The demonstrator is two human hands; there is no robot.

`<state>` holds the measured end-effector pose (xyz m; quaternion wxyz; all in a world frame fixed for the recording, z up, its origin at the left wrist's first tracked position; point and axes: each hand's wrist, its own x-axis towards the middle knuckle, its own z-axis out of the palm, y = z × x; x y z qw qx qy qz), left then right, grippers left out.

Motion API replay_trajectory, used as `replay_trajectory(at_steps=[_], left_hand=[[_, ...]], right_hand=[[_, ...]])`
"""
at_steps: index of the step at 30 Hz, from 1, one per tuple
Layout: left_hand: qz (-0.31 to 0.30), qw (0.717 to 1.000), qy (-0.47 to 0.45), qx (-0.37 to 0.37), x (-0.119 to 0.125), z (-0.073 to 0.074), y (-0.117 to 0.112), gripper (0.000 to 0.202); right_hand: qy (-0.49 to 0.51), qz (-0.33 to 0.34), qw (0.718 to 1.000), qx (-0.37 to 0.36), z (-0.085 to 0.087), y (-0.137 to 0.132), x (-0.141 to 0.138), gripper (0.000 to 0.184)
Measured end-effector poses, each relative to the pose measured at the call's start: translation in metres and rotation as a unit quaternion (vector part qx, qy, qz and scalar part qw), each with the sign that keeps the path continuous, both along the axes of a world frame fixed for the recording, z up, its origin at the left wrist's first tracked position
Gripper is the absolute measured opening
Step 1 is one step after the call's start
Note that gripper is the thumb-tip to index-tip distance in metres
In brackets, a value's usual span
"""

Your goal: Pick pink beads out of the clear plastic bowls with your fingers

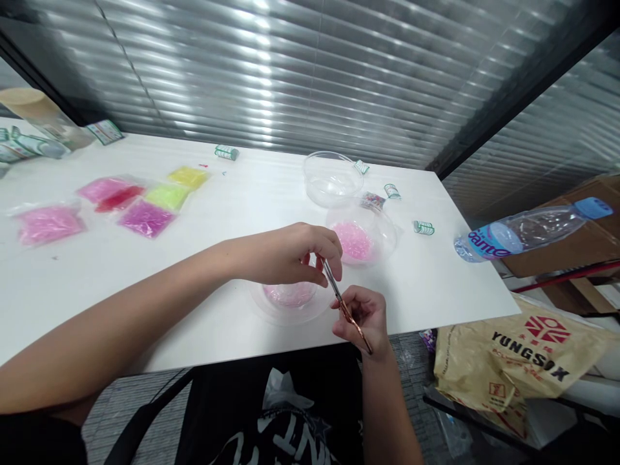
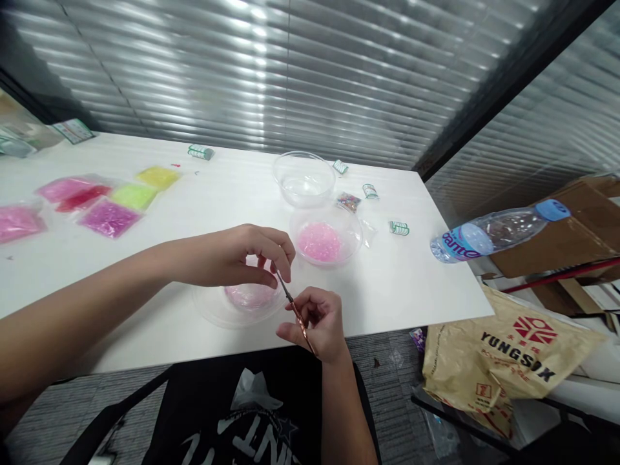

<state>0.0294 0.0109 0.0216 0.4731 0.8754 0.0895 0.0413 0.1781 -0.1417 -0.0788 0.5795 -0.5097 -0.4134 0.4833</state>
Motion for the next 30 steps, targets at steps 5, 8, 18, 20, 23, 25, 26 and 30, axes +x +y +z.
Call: replay_trajectory(at_steps=[5,8,18,20,23,25,26,30], left_hand=[[-0.002,1.000,0.003,0.003,0.000,0.000,0.000,0.017],[-0.003,1.000,0.003,0.007,0.000,0.000,0.000,0.016],[0.104,0.987,0.030,0.118,-0.008,0.008,0.005,0.030],[0.114,0.979,0.055,0.159,-0.010,0.011,0.007,0.024],[0.093,0.970,0.104,0.200,-0.011,0.011,0.007,0.020],[0.065,0.967,0.137,0.203,-0.010,0.007,0.006,0.019],[0.051,0.967,0.156,0.196,-0.009,0.004,0.005,0.020],[0.009,0.962,0.220,0.159,-0.005,-0.010,-0.001,0.028]], right_hand=[[-0.010,-0.001,1.000,0.007,0.000,0.000,0.000,0.024],[-0.018,-0.006,1.000,0.002,-0.001,0.000,0.001,0.025],[0.028,-0.089,0.996,-0.003,-0.012,0.001,0.002,0.023],[0.047,-0.130,0.990,-0.009,-0.012,0.004,0.002,0.025],[0.076,-0.180,0.981,-0.019,-0.009,0.011,0.001,0.029],[0.092,-0.198,0.975,-0.028,-0.008,0.014,0.000,0.030],[0.099,-0.204,0.973,-0.032,-0.008,0.016,0.000,0.030],[0.114,-0.218,0.969,-0.039,-0.009,0.019,0.000,0.030]])
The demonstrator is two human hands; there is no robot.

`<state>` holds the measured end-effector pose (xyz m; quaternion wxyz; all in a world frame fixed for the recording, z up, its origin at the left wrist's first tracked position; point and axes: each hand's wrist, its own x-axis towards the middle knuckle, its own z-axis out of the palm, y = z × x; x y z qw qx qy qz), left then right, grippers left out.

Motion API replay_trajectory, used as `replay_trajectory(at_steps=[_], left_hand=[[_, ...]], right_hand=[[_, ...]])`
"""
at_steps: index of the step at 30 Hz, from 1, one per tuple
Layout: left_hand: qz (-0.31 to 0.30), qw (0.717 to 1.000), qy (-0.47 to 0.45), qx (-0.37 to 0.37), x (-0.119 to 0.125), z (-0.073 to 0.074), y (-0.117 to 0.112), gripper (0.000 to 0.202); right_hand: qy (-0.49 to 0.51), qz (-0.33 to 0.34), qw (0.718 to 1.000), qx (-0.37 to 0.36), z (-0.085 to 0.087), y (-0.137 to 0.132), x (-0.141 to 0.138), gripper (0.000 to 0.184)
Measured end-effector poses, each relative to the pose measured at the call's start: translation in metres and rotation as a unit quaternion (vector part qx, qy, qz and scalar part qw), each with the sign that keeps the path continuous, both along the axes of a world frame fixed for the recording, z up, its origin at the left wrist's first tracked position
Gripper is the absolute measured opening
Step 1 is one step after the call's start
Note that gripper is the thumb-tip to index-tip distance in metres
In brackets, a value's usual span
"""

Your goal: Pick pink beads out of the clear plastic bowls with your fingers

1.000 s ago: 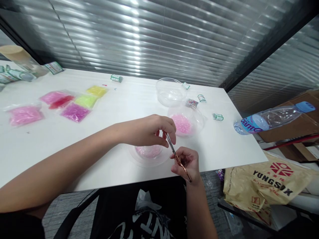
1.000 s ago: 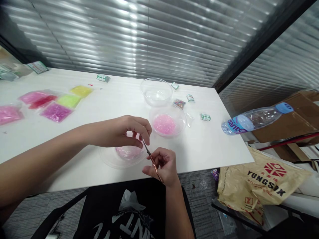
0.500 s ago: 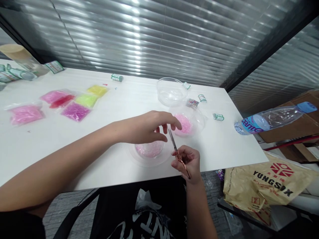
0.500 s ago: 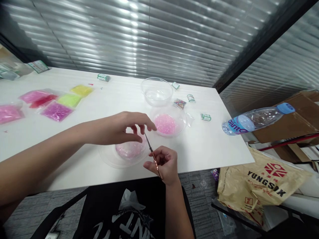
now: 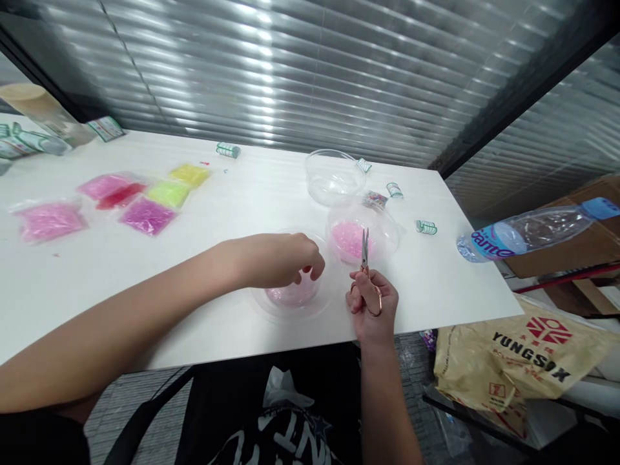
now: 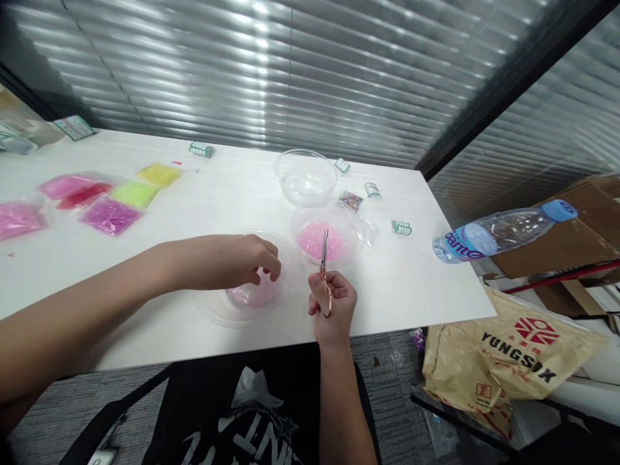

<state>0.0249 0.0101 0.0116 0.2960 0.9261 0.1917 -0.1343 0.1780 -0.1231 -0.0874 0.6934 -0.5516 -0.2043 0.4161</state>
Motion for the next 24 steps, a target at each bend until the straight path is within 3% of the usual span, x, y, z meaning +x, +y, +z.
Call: replay_trajectory(at_steps=[5,9,24], left_hand=[[-0.037,0.999,0.008,-0.001,0.005,-0.007,-0.006,0.037],[-0.063,0.998,0.015,-0.002,0.009,-0.006,-0.009,0.033],[-0.064,0.998,0.029,0.004,0.011,-0.008,-0.008,0.021]], right_hand=[[0.017,-0.001,1.000,0.004,0.001,0.001,0.000,0.030],[0.026,-0.003,1.000,0.010,0.002,0.001,0.000,0.030],[0.018,-0.003,1.000,0.005,0.000,0.000,0.000,0.031]])
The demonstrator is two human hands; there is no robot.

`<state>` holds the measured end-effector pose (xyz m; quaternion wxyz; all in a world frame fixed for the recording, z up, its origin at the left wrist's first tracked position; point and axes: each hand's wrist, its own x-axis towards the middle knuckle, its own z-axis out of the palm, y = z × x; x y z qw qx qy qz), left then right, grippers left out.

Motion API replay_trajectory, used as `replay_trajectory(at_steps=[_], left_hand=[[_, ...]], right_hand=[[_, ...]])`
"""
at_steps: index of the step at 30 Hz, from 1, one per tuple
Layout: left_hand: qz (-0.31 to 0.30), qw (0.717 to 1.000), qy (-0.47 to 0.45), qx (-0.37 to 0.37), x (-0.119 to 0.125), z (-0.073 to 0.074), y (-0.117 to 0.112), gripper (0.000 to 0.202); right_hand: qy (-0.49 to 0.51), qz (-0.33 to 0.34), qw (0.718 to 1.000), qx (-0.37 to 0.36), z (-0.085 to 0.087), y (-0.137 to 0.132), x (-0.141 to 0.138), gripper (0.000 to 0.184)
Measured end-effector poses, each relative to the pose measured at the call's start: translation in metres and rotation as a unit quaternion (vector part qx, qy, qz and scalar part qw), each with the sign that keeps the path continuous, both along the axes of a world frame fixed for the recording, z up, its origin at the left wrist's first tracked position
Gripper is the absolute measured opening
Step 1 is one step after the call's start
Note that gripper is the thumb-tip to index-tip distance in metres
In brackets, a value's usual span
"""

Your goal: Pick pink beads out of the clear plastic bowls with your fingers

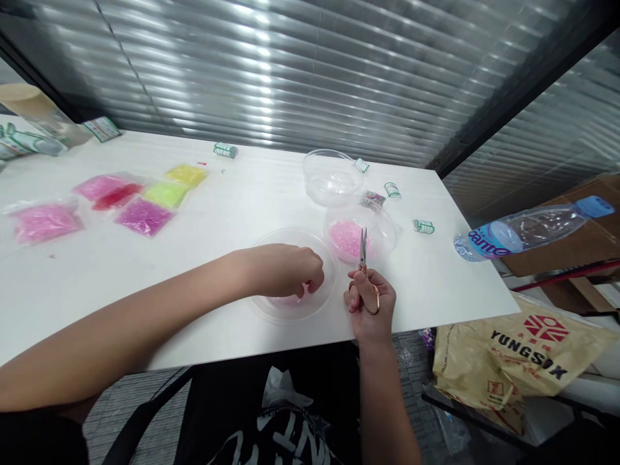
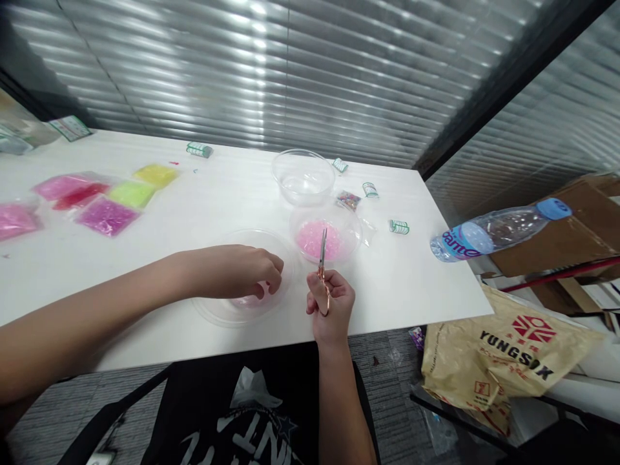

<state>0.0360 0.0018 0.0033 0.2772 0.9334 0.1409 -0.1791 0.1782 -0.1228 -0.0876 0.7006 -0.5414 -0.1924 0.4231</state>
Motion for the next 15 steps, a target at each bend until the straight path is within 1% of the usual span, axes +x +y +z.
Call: replay_trajectory(at_steps=[3,7,10,12,15], left_hand=[[0.017,1.000,-0.020,0.000,-0.003,0.006,0.001,0.019],[0.020,0.998,-0.055,0.019,-0.006,0.018,0.005,0.015],[0.037,0.995,-0.094,0.024,-0.009,0.021,0.010,0.013],[0.052,0.990,-0.126,0.023,-0.011,0.021,0.014,0.015],[0.075,0.982,-0.169,0.025,-0.013,0.022,0.019,0.017]], right_hand=[[0.006,-0.007,1.000,-0.001,0.000,0.000,0.000,0.030],[0.012,-0.009,1.000,0.005,0.000,0.001,0.000,0.028],[0.002,0.003,1.000,0.026,-0.001,-0.002,0.000,0.027],[-0.016,0.032,0.998,0.049,-0.003,-0.007,0.001,0.026],[-0.056,0.115,0.990,0.064,-0.005,-0.016,0.003,0.023]])
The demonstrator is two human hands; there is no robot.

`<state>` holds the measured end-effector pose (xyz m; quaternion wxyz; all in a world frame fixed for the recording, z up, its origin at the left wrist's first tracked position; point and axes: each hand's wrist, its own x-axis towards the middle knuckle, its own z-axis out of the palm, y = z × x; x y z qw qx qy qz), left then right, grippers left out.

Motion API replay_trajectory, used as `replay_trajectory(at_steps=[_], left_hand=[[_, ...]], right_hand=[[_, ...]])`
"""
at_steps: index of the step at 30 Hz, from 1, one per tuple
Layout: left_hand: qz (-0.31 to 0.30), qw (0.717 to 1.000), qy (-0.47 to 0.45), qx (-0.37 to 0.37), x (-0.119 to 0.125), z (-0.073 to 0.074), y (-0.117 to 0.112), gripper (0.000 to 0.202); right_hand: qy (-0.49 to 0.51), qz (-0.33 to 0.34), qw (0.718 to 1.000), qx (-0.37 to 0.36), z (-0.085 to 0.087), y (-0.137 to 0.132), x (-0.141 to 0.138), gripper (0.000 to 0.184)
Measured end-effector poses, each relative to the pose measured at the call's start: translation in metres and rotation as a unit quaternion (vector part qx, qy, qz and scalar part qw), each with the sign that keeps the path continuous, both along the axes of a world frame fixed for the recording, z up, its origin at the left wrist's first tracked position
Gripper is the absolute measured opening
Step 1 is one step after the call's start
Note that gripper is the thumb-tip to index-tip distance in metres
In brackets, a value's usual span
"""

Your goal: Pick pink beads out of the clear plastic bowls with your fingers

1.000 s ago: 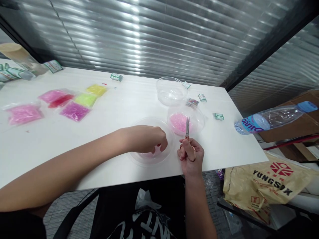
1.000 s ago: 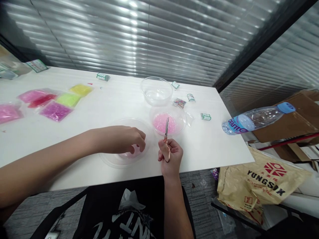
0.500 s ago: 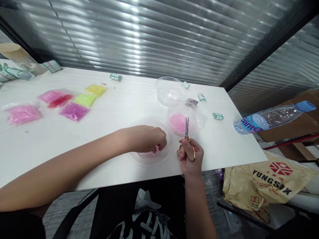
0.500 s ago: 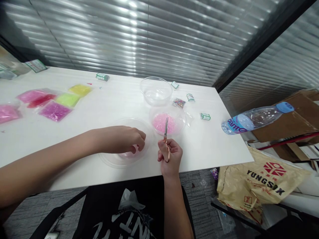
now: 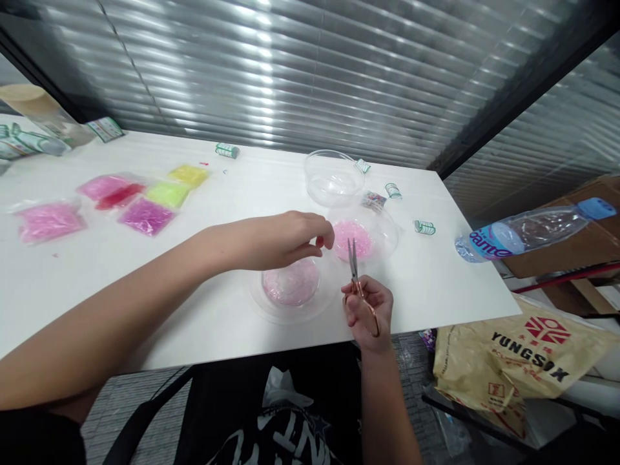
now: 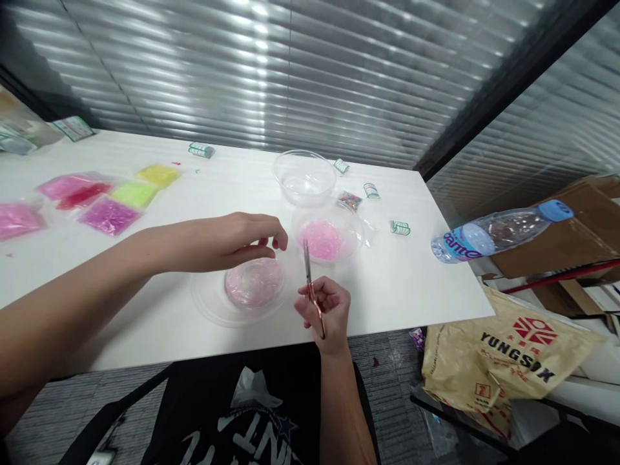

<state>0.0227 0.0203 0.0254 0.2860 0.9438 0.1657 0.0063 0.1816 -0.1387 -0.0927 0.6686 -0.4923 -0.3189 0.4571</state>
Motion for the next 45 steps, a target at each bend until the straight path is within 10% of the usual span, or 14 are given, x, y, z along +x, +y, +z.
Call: replay_trajectory(at_steps=[5,31,39,45], left_hand=[[0.022,0.999,-0.031,-0.010,-0.004,0.004,0.002,0.016],[-0.094,0.990,-0.063,-0.089,0.004,-0.003,-0.010,0.014],[0.063,0.992,-0.086,0.066,-0.004,0.007,0.001,0.022],[0.134,0.975,0.083,0.156,-0.028,0.007,0.009,0.026]], right_hand=[[-0.041,0.088,0.995,-0.001,0.001,-0.007,0.003,0.022],[-0.079,0.076,0.994,-0.022,0.010,-0.004,-0.002,0.026],[-0.040,-0.014,0.998,-0.042,0.003,0.000,-0.001,0.026],[0.014,-0.107,0.993,-0.056,0.006,0.011,-0.003,0.030]])
